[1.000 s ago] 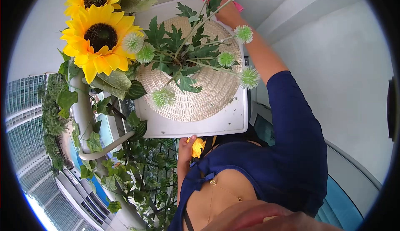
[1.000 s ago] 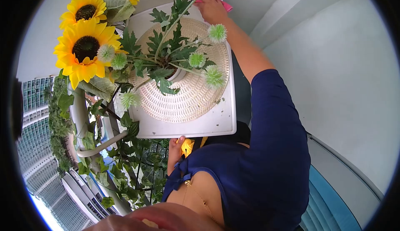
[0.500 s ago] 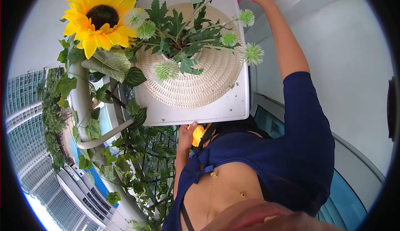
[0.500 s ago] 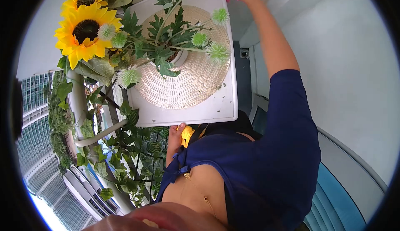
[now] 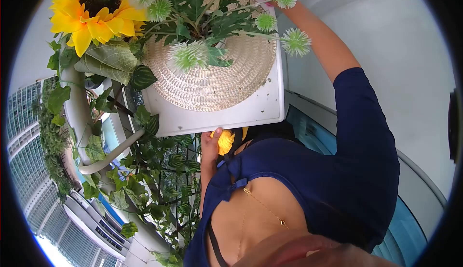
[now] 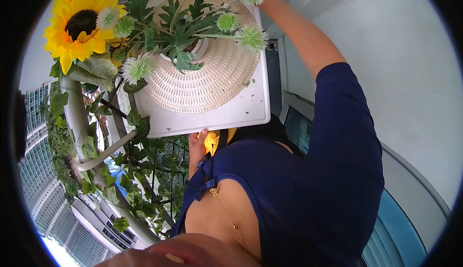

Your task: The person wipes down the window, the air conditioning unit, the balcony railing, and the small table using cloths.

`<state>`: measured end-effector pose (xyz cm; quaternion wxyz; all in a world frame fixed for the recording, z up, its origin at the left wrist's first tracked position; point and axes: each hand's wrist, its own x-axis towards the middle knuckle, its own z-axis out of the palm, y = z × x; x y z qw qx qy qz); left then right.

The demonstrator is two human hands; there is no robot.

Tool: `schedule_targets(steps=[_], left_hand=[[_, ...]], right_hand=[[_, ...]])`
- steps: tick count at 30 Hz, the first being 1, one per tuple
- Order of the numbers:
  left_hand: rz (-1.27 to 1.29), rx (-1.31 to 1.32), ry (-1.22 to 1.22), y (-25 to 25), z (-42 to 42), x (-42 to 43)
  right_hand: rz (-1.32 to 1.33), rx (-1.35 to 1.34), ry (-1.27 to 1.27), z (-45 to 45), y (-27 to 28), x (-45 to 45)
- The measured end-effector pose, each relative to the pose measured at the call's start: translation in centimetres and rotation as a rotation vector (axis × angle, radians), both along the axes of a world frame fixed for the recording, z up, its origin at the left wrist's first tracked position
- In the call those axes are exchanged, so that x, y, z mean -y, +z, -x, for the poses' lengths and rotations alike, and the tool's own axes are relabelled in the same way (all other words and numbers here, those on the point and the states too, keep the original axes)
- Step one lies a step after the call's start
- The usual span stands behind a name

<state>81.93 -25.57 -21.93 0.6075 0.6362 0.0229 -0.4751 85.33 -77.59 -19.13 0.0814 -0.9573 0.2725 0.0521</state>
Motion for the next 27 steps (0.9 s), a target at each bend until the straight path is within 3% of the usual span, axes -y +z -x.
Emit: schedule_targets(steps=[1,3,4,6,7,9,12,13,17,19,22,24,25,27], left_hand=[[-0.001,-0.003,-0.003,-0.1,0.1,-0.3],[0.013,0.003,0.027,-0.9,0.2,-0.4],[0.007,-0.014,0.001,-1.2,0.0,-0.5],[0.057,-0.01,0.02,-1.5,0.3,-0.4],[0.101,0.007,0.036,-1.6,0.3,-0.4],[0.081,-0.014,0.035,-0.6,0.4,-0.6],[0.09,-0.023,0.045,-0.5,0.2,0.1],[0.099,-0.028,0.045,-0.5,0.2,0.1],[0.135,-0.019,0.034,-1.4,0.3,-0.2],[0.13,0.036,-0.017,-0.8,0.0,-0.1],[0.096,-0.036,0.013,-2.0,-0.1,-0.9],[0.048,-0.061,-0.007,-2.3,0.0,-1.5],[0.038,-0.058,-0.003,-1.9,0.0,-1.1],[0.043,-0.019,0.007,-0.6,0.0,-0.6]], right_hand=[[-0.001,-0.003,-0.003,1.3,0.2,-1.4],[-0.407,0.549,-0.008,4.9,1.5,-5.1],[-0.395,0.545,-0.005,4.9,0.9,-5.3],[0.039,0.525,0.121,5.5,-1.1,-6.0],[0.04,0.522,0.123,4.8,-1.3,-4.5],[0.285,0.595,0.41,1.9,-2.5,1.4],[0.428,0.486,0.268,-3.5,-5.1,6.7],[0.437,0.491,0.271,-4.3,-4.7,6.2],[0.072,0.386,-0.046,-9.1,-2.6,1.3],[0.381,0.807,0.207,-16.5,-15.9,4.9],[0.185,0.7,0.341,-20.0,-4.3,-5.1],[-0.038,0.547,0.62,-25.4,-4.6,-7.5],[-0.048,0.553,0.622,-26.6,-5.6,-7.1],[-0.383,0.338,0.203,-27.5,-7.6,-6.4]])
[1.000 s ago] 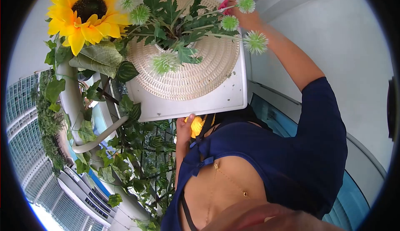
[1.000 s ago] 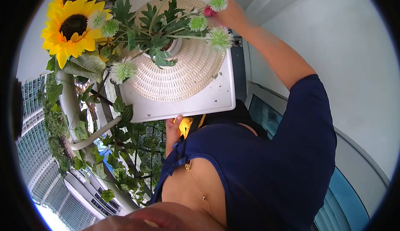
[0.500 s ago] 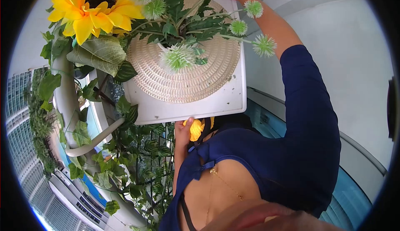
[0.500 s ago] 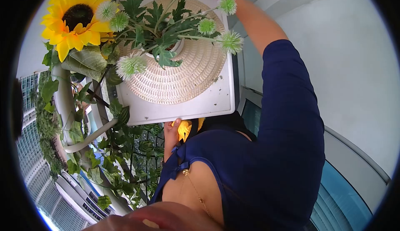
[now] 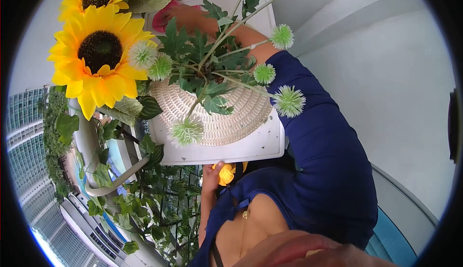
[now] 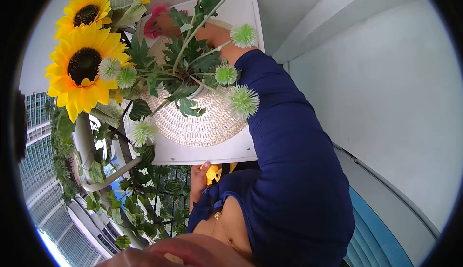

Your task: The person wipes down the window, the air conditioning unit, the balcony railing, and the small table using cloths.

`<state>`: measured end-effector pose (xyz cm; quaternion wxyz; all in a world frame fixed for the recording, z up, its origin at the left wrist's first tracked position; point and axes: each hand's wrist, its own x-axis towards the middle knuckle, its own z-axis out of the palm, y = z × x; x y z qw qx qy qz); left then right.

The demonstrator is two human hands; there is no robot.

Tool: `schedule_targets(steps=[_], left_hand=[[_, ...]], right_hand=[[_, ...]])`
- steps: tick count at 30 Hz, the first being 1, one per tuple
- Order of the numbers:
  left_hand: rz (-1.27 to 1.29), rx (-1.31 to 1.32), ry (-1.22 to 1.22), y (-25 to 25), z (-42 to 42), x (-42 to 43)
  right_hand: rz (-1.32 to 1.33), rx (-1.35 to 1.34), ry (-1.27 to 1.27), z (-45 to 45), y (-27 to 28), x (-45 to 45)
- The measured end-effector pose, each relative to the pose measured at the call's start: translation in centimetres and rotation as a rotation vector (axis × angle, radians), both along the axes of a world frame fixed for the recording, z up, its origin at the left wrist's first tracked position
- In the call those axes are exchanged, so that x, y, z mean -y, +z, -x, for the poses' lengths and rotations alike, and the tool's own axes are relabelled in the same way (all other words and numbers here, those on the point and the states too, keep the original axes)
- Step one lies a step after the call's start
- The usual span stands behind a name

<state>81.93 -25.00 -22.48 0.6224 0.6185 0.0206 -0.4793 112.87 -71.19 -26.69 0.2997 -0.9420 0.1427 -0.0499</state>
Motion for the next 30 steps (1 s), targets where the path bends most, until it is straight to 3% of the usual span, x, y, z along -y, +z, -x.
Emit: schedule_targets(steps=[3,4,5,7,9,11,12,13,14,15,16,18,19,21,22,24,26,28,29,30], left_hand=[[-0.006,-0.01,-0.024,-0.2,-0.3,-0.2],[0.003,0.01,-0.03,-0.1,-0.2,-0.1],[-0.015,0.071,-0.068,-1.0,-0.4,-0.5],[-0.015,0.046,-0.085,-1.1,-0.6,-0.4],[-0.014,0.059,-0.088,-0.8,-0.6,-0.2],[-0.023,0.043,-0.116,-0.8,-0.9,0.1],[-0.051,0.013,-0.12,0.1,-0.9,0.2],[-0.058,0.009,-0.104,0.6,-0.7,0.2],[-0.052,0.03,-0.075,0.7,-0.8,0.8],[-0.058,0.045,-0.045,0.7,-0.5,0.9],[-0.075,-0.033,-0.071,-0.8,-0.8,-0.1],[-0.07,-0.078,-0.094,-0.7,-1.1,-0.1],[-0.085,-0.046,-0.106,-0.4,-1.1,0.0],[-0.098,0.013,-0.118,0.5,-1.0,0.1],[-0.094,0.077,-0.114,0.8,-1.1,0.5],[-0.092,0.015,-0.098,1.0,-1.0,0.7],[-0.09,0.037,-0.117,0.4,-1.1,0.8],[-0.023,0.136,-0.264,1.0,-1.7,0.9],[-0.074,0.11,-0.285,2.6,-1.8,1.3],[-0.083,0.076,-0.402,2.4,-2.6,0.7]], right_hand=[[0.456,0.312,0.174,12.9,7.6,4.6],[0.608,0.362,0.107,11.9,-0.4,10.3],[0.801,0.259,0.026,18.8,7.3,7.4],[0.69,0.293,-0.097,24.7,5.9,10.1],[0.398,-0.255,0.143,29.9,12.6,8.2],[0.226,-0.666,0.097,31.8,18.1,5.7],[0.213,-0.673,0.113,31.8,18.9,5.2],[0.072,-0.504,-0.069,31.3,19.6,5.1],[-0.057,-0.324,-0.249,30.8,20.2,5.4],[-0.307,0.027,-0.194,29.5,16.5,8.2],[-0.318,0.016,-0.181,27.8,15.2,7.7],[-0.033,0.186,-0.108,24.2,13.5,5.4],[-0.039,0.178,-0.113,24.3,12.1,5.4],[0.478,0.234,0.032,25.3,9.4,4.5],[0.482,0.228,0.03,26.8,10.3,2.6],[-0.084,0.112,-0.288,33.3,12.0,-3.9],[0.277,0.092,-0.205,38.4,9.9,-8.6],[0.062,-0.05,-0.04,42.0,12.7,-14.0],[0.064,-0.054,-0.033,42.6,13.3,-13.7],[-0.094,-0.184,-0.041,43.7,14.1,-13.4]])
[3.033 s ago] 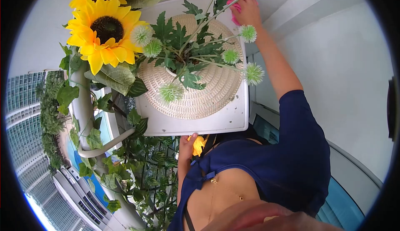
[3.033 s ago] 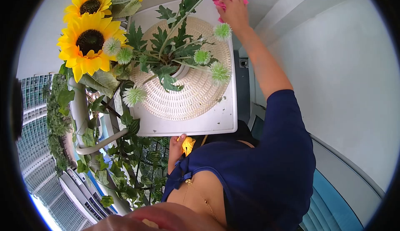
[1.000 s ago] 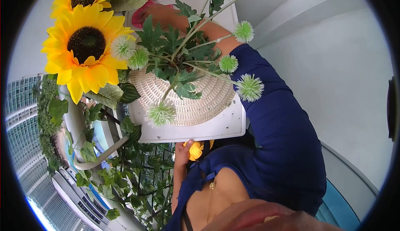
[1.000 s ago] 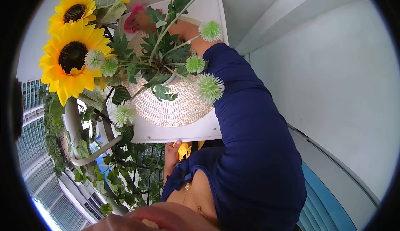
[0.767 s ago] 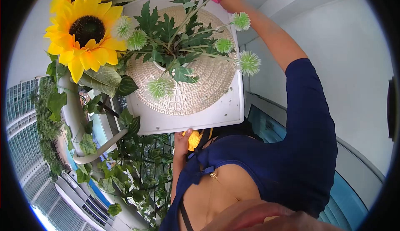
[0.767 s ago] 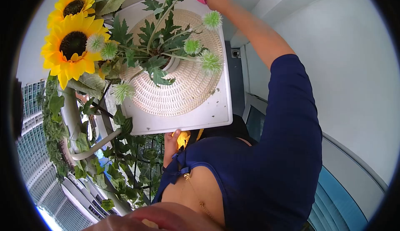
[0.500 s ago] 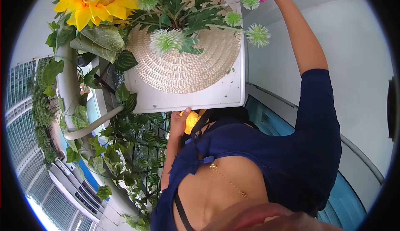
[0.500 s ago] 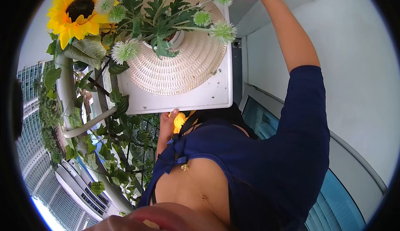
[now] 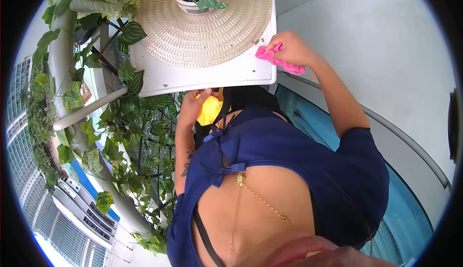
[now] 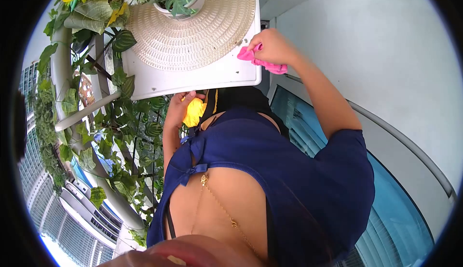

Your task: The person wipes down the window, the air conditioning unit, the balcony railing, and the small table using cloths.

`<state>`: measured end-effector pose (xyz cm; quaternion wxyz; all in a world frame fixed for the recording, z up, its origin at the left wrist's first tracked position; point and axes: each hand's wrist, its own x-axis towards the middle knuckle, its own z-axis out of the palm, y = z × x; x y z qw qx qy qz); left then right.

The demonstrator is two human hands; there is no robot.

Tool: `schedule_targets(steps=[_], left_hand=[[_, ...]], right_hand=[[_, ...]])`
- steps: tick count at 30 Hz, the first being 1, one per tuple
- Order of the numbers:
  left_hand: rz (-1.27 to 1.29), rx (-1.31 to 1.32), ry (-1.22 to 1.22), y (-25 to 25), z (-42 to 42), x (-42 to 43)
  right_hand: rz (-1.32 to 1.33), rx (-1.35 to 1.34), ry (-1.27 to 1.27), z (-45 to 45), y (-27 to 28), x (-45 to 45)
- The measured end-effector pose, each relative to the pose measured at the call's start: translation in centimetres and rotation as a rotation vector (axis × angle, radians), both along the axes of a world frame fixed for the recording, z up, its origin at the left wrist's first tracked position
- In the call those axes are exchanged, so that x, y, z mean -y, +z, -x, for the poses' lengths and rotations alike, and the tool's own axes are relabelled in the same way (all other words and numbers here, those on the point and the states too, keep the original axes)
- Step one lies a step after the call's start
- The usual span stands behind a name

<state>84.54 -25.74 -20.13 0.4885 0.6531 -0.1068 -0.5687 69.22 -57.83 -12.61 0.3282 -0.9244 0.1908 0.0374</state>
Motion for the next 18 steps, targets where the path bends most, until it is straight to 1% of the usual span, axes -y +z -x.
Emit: schedule_targets(steps=[1,2,3,4,5,6,7,8,9,10,11,12,14,15,17,18], left_hand=[[-0.016,0.019,-0.117,1.0,-0.4,-0.7],[-0.019,0.048,-0.234,2.5,-1.2,-0.6],[-0.012,0.186,-0.316,4.2,-1.9,-0.3],[-0.011,0.32,-0.397,6.1,-2.4,-0.1],[-0.011,0.444,-0.401,7.5,-2.9,0.5],[-0.098,0.597,-0.39,9.5,-3.2,1.8],[-0.12,0.79,-0.379,10.3,-3.5,3.0],[-0.071,0.93,-0.39,9.9,-3.8,4.3],[0.021,1.175,-0.416,8.9,-3.7,5.6],[0.03,1.242,-0.413,8.1,-3.3,7.1],[0.068,1.33,-0.46,6.9,-3.1,8.4],[0.072,1.331,-0.464,6.1,-2.6,9.6],[-0.004,1.451,-0.58,5.3,-1.9,11.4],[0.001,1.452,-0.587,5.1,-2.2,11.6],[0.138,1.491,-0.626,5.1,-2.7,12.3],[0.14,1.488,-0.629,5.0,-2.4,12.3]], right_hand=[[-0.165,-0.128,-0.019,0.6,0.9,0.0],[-0.224,-0.106,-0.215,0.0,2.8,0.4],[-0.281,-0.084,-0.411,-0.7,4.3,1.0],[-0.107,-0.027,-0.53,-1.1,3.8,2.0],[0.072,0.036,-0.642,-1.9,2.6,3.6],[0.064,0.033,-0.635,-2.8,0.7,4.4],[0.089,0.21,-0.512,-3.3,-1.7,4.5],[0.115,0.388,-0.39,-3.4,-3.2,3.8],[0.115,0.391,-0.391,-3.0,-3.4,2.4],[0.122,0.353,-0.384,-2.5,-2.9,0.6],[0.129,0.315,-0.377,-1.8,-2.6,-0.9],[0.131,0.316,-0.381,-0.8,-2.8,-1.8],[0.16,0.404,-0.612,1.5,-3.2,-3.2],[0.161,0.403,-0.62,2.8,-3.1,-4.4],[0.101,0.395,-0.824,4.7,-2.2,-6.5],[0.101,0.391,-0.827,5.4,-2.2,-7.4]])
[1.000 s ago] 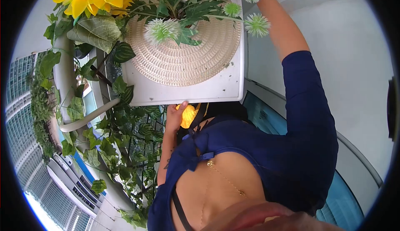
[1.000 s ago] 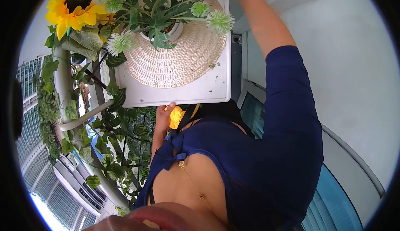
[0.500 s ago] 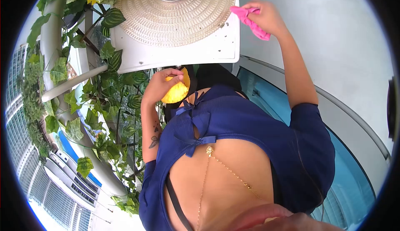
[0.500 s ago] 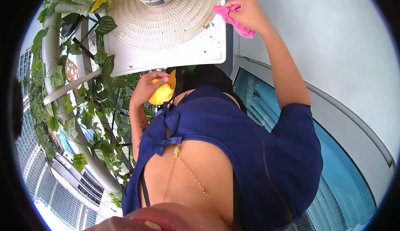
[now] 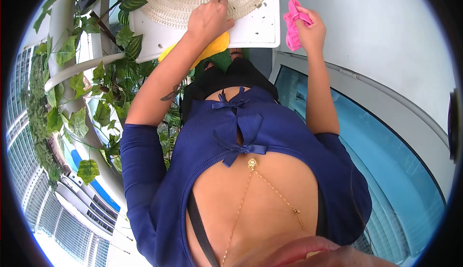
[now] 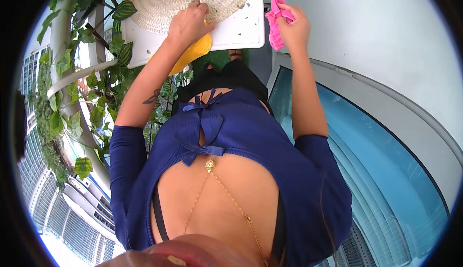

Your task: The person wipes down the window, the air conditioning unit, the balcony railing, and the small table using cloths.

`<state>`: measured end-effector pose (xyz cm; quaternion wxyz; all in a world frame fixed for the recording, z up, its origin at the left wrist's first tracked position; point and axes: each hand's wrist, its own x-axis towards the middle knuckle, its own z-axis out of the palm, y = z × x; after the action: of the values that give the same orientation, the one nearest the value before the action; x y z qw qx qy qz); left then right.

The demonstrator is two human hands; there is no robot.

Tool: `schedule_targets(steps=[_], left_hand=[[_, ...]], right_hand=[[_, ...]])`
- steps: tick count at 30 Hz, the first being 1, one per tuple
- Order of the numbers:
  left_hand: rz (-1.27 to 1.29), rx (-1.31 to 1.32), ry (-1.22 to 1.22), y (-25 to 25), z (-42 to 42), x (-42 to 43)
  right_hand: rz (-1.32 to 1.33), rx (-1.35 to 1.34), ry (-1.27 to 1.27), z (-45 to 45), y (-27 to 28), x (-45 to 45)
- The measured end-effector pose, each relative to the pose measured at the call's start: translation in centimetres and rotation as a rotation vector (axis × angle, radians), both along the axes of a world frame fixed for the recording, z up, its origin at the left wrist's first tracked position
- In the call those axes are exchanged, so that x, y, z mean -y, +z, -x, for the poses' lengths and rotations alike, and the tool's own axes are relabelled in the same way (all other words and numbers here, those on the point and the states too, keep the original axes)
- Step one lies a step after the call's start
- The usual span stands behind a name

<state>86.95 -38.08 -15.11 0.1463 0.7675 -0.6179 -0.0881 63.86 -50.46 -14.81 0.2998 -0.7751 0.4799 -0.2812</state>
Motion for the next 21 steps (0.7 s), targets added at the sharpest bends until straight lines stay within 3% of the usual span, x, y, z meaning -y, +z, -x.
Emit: schedule_targets(steps=[2,9,12,14,17,19,21], left_hand=[[-0.066,0.077,-0.046,-0.2,0.6,0.3],[-0.019,0.101,-0.083,-0.9,-1.1,1.8],[-0.041,-0.097,0.063,-0.2,-2.2,1.2],[0.102,-0.284,0.096,-1.3,-3.0,1.0],[0.157,-0.342,0.176,-1.8,-3.4,0.4],[0.194,-0.387,0.21,-2.3,-3.7,-0.1],[0.222,-0.451,0.28,-2.8,-4.2,-0.4]], right_hand=[[-0.016,0.12,-0.026,0.6,-0.2,-1.1],[0.148,0.169,0.069,-2.6,-0.1,-4.5],[0.323,0.001,0.232,-4.0,-1.4,-7.0],[0.476,-0.137,0.379,-5.1,-3.4,-8.2],[0.548,-0.201,0.323,-6.7,-4.7,-1.5],[0.597,-0.233,0.265,-7.8,-3.1,0.9],[0.637,-0.174,0.442,-8.6,-0.4,1.0]])
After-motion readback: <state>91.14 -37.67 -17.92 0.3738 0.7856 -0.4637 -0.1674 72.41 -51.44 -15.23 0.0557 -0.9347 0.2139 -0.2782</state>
